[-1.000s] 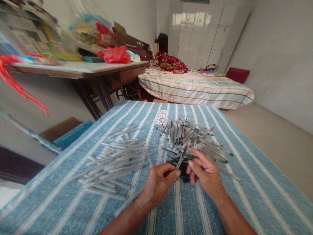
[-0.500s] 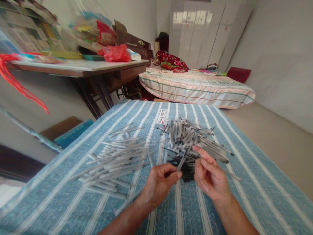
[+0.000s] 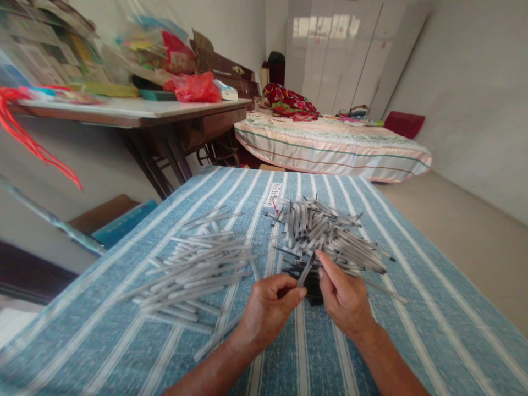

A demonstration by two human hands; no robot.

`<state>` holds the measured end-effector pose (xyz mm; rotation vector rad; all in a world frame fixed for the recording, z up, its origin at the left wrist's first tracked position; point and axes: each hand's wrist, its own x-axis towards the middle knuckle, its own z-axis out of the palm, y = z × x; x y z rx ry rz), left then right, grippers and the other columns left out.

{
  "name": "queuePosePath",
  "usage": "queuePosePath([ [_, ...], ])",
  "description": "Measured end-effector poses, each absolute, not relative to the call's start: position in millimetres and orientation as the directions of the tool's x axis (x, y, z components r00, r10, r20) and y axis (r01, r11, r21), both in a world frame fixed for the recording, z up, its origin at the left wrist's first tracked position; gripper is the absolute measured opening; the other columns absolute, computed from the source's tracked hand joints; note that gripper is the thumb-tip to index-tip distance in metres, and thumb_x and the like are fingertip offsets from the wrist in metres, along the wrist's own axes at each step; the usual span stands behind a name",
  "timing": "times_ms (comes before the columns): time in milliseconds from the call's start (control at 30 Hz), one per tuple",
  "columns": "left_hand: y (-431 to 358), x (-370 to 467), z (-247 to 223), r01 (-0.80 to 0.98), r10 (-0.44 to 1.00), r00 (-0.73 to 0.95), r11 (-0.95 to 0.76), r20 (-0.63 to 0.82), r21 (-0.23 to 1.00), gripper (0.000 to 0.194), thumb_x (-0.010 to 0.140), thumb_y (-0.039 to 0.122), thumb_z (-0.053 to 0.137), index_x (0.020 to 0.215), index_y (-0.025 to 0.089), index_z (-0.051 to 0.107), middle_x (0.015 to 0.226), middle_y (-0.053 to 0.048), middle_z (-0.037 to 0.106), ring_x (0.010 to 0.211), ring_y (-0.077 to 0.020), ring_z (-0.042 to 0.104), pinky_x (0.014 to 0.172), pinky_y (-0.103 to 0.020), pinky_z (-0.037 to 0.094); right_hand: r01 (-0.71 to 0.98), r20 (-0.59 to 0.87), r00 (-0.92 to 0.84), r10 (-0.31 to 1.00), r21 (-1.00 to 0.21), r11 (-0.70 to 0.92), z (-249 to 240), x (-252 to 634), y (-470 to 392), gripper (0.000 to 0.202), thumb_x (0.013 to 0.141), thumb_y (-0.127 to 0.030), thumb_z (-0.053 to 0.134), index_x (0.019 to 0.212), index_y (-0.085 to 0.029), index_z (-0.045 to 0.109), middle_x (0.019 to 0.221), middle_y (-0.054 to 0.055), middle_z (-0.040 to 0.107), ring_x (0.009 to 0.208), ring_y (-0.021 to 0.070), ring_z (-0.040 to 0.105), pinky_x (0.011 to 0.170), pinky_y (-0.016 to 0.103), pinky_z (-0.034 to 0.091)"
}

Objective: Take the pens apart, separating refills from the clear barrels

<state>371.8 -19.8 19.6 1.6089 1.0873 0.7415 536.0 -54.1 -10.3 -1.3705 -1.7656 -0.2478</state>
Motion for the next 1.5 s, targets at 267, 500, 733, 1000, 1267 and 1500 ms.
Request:
queuePosePath([
  [267, -20, 371, 16, 0.312, 0.920, 0.393, -0.133, -0.001, 0.941, 0.020, 0.070, 0.030, 0.057, 0.059, 0.014, 0.058, 0.053, 0.004, 0.042, 0.051, -0.0080, 0.037, 0.047, -0.019, 0.029, 0.872, 0.687, -0.115, 0.717, -0.276, 0.404, -15, 538, -54, 0.042, 0.085, -0.011, 0.039, 0.126, -0.015, 0.048, 0.074, 0.007, 0.068, 0.063, 0.0155, 0.065, 0.068, 0.026, 0.054],
  [500, -19, 373, 21, 0.275, 0.919, 0.390, -0.064, -0.051, 0.959, 0.022, 0.069, 0.032, 0.057, 0.055, 0.014, 0.054, 0.051, 0.005, 0.038, 0.049, -0.0074, 0.033, 0.046, -0.019, 0.027, 0.810, 0.702, -0.033, 0.711, -0.398, 0.431, -12, 535, -55, 0.042, 0.084, -0.011, 0.041, 0.125, -0.019, 0.049, 0.093, 0.008, 0.069, 0.076, 0.0163, 0.067, 0.072, 0.026, 0.054],
  [733, -20, 372, 22, 0.242, 0.910, 0.402, 0.006, -0.106, 0.970, 0.021, 0.068, 0.031, 0.058, 0.056, 0.014, 0.056, 0.050, 0.005, 0.039, 0.048, -0.0072, 0.033, 0.045, -0.019, 0.026, 0.624, 0.543, 0.189, 0.818, -0.710, 0.327, -10, 531, -57, 0.037, 0.083, -0.018, 0.048, 0.120, -0.017, 0.053, 0.075, 0.004, 0.069, 0.056, 0.0138, 0.063, 0.057, 0.024, 0.053],
  [1000, -20, 371, 24, 0.190, 0.887, 0.430, 0.093, -0.168, 0.977, 0.023, 0.067, 0.033, 0.059, 0.055, 0.014, 0.057, 0.048, 0.005, 0.043, 0.046, -0.0066, 0.034, 0.044, -0.020, 0.025, -0.328, 0.069, 0.179, 0.981, -0.936, 0.126, 3, 521, -58, 0.032, 0.082, -0.028, 0.054, 0.113, -0.017, 0.053, 0.056, -0.002, 0.061, 0.030, 0.0072, 0.050, 0.031, 0.015, 0.036],
  [1267, -22, 371, 27, 0.214, 0.871, 0.441, 0.131, -0.215, 0.968, 0.025, 0.067, 0.035, 0.060, 0.054, 0.014, 0.056, 0.046, 0.005, 0.043, 0.044, -0.0063, 0.034, 0.043, -0.020, 0.024, -0.631, -0.007, 0.077, 0.997, -0.775, 0.043, 4, 524, -55, 0.034, 0.082, -0.025, 0.054, 0.115, -0.018, 0.051, 0.053, -0.001, 0.062, 0.026, 0.0078, 0.047, 0.027, 0.013, 0.034],
  [1500, -23, 371, 29, 0.176, 0.882, 0.431, 0.127, -0.192, 0.976, 0.024, 0.064, 0.033, 0.062, 0.053, 0.014, 0.054, 0.046, 0.005, 0.043, 0.045, -0.0065, 0.034, 0.044, -0.020, 0.025, -0.400, 0.033, 0.153, 0.988, -0.912, 0.092, 4, 523, -57, 0.038, 0.084, -0.031, 0.052, 0.120, -0.020, 0.049, 0.055, -0.001, 0.062, 0.029, 0.0080, 0.048, 0.029, 0.015, 0.035],
])
